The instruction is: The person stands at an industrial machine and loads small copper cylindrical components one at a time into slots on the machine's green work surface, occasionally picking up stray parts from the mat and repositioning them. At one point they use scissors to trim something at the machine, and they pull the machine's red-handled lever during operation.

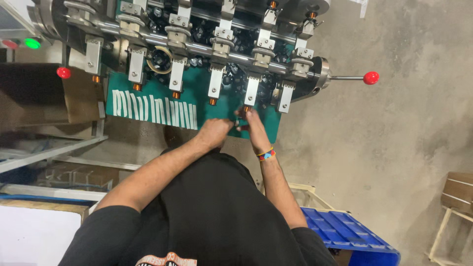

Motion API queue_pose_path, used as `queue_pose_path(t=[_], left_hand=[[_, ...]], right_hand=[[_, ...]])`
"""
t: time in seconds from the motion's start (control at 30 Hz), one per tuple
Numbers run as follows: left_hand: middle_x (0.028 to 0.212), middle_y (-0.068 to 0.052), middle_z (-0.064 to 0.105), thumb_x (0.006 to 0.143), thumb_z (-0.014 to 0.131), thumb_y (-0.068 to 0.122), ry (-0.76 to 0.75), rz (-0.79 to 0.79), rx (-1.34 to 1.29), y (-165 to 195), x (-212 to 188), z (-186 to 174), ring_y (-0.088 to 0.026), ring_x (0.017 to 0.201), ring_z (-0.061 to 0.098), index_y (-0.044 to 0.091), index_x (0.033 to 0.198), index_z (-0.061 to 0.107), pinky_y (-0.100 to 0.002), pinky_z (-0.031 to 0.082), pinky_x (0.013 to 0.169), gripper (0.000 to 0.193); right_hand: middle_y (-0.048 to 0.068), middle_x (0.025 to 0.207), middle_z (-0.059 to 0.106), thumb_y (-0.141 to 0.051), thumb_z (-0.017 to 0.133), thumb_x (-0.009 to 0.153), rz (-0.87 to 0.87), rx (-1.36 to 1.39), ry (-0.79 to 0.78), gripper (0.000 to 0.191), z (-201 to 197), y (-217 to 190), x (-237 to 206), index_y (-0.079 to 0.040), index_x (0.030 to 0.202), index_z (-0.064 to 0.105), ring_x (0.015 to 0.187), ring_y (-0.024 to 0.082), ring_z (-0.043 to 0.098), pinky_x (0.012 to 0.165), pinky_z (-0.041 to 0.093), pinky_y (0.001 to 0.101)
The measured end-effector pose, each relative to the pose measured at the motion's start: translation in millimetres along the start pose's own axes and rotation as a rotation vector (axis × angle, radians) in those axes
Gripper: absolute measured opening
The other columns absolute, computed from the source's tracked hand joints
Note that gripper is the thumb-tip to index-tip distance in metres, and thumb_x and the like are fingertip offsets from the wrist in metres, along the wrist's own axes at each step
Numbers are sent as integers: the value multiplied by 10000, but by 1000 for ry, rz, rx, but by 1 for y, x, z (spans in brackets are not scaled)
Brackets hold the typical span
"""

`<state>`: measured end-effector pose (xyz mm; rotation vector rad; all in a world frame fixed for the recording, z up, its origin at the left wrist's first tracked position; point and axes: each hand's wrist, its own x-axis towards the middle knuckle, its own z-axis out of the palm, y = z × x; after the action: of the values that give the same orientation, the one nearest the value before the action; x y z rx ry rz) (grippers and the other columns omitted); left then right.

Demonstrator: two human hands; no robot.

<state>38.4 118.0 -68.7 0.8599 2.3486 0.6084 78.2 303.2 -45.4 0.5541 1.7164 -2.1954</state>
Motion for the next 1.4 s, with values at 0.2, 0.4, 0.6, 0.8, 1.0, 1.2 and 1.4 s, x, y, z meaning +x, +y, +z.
queue_pose_path(t=[0.2,0.4,0.6,0.8,1.0,1.2,1.4], left_hand=[[1297,-173,670,879,722,94,255,228,-541,2,-75,-59,-363,1185,646,73,1118,726,-438,531,963,240],[1294,-116,665,844,740,39,104,324,-804,-20,-95,-108,-266,1160,676,60,1186,696,-363,561,948,346],[1081,-79,777,890,780,79,143,106,-957,-46,-97,-115,-163,932,733,63,1221,719,-313,599,819,337],[1091,-65,756,891,776,111,299,68,-739,-57,-101,-129,-94,852,727,58,1249,679,-284,603,753,376],[1036,-51,750,884,780,92,102,125,-826,-58,-116,-126,-94,834,686,56,1245,697,-265,584,735,371],[1197,-41,666,958,695,24,301,93,-1517,-59,-94,-88,-127,991,703,42,1218,577,-281,603,874,286],[1067,-69,657,935,681,-14,334,-158,-1773,-63,-87,-45,-157,909,727,36,1192,511,-292,610,769,312]], right_hand=[[-42,665,403,-500,424,1052,272,168,111,417,32,0,-12,-118,943,548,523,99,386,463,296,278],[-81,581,340,-608,395,1054,792,538,-547,516,54,0,-46,-159,813,481,442,44,271,389,188,213],[-88,555,342,-643,319,1067,615,391,-444,602,99,-26,-29,-129,864,559,405,21,252,363,201,192],[99,764,673,-291,536,1057,-408,-1025,53,247,145,-63,-70,-92,1026,677,696,326,656,592,482,408],[76,846,685,-234,536,1076,-443,-890,111,201,129,-65,-40,-95,1019,669,766,234,634,674,495,347],[-39,702,553,-298,487,1120,152,-71,-224,310,132,-20,-46,-63,990,644,627,31,477,560,360,210],[2,729,654,-309,491,1096,123,-291,-357,318,145,0,-31,-61,994,663,572,48,546,518,444,222]])
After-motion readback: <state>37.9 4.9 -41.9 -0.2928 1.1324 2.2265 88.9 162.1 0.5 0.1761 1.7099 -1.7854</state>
